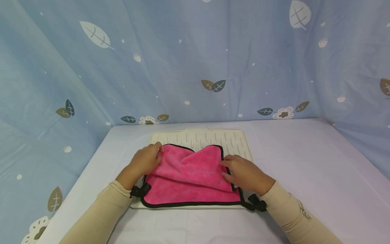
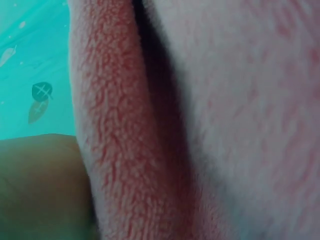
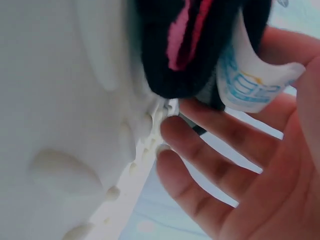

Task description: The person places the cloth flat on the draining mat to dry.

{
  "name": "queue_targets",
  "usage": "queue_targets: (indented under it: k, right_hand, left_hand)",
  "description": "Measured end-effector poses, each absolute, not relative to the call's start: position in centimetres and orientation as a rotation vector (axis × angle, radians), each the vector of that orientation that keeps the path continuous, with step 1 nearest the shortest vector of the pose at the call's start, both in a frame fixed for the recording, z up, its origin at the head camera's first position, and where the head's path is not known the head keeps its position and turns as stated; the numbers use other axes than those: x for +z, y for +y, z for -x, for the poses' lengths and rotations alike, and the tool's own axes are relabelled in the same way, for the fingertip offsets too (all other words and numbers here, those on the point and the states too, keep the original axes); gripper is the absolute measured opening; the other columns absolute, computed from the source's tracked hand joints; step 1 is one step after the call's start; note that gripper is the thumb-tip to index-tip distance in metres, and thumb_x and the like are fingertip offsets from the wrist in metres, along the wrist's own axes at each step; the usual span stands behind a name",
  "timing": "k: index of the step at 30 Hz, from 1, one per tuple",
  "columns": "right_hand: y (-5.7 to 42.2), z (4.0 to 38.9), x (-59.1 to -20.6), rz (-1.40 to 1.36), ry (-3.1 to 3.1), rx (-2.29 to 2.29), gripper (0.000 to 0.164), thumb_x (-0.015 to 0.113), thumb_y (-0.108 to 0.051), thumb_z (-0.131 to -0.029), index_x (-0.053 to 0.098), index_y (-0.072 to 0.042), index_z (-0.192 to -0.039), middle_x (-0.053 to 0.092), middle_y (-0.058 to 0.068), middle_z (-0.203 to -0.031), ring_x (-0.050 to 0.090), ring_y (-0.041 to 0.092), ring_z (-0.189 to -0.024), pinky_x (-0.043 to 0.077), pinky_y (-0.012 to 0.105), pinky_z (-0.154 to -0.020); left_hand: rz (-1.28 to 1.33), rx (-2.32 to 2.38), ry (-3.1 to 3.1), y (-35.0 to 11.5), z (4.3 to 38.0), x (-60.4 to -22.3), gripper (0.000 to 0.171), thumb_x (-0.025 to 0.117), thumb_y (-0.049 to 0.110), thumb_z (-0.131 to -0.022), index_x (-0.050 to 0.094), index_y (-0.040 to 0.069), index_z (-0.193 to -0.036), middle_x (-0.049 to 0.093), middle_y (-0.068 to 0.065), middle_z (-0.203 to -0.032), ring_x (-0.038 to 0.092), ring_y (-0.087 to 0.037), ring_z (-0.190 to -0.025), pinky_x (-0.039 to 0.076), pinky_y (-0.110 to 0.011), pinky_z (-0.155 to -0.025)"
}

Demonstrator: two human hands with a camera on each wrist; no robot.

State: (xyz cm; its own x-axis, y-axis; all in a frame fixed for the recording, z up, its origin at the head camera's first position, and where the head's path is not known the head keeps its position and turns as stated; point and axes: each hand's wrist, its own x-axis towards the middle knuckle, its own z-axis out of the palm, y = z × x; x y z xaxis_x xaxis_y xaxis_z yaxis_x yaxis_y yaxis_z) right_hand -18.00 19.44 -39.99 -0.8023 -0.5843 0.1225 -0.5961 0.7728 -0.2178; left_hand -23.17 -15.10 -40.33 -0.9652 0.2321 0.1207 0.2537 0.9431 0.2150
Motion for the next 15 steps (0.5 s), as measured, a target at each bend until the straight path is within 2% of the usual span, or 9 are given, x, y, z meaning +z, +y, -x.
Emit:
queue_targets:
  k: [4,15]
  right_hand:
    - [19.4,18.0,-39.7,-0.863,-2.872,0.409,0.039,0.072,-0.018,-0.090,0.068,-0.003,-0.125,0.064,0.018,-0.124,0.061,0.034,-0.117,0.055,0.048,-0.094]
    - [19.3,18.5,-39.5,-0.672,-2.754,0.471,0.049,0.072,-0.016,-0.090,0.060,-0.001,-0.135,0.056,0.024,-0.136,0.057,0.039,-0.122,0.055,0.052,-0.091]
  left_hand:
    - [0.348,-0.432,-2.929,-15.2,23.3,-39.7,0.013,0.062,0.008,-0.089,0.061,0.011,-0.102,0.060,-0.007,-0.086,0.063,-0.028,-0.080,0.050,-0.050,-0.072]
    - [0.290,-0.577,-2.738,-15.5,23.3,-38.9,0.014,0.055,0.008,-0.096,0.061,0.009,-0.109,0.060,-0.014,-0.103,0.057,-0.029,-0.070,0.048,-0.049,-0.075]
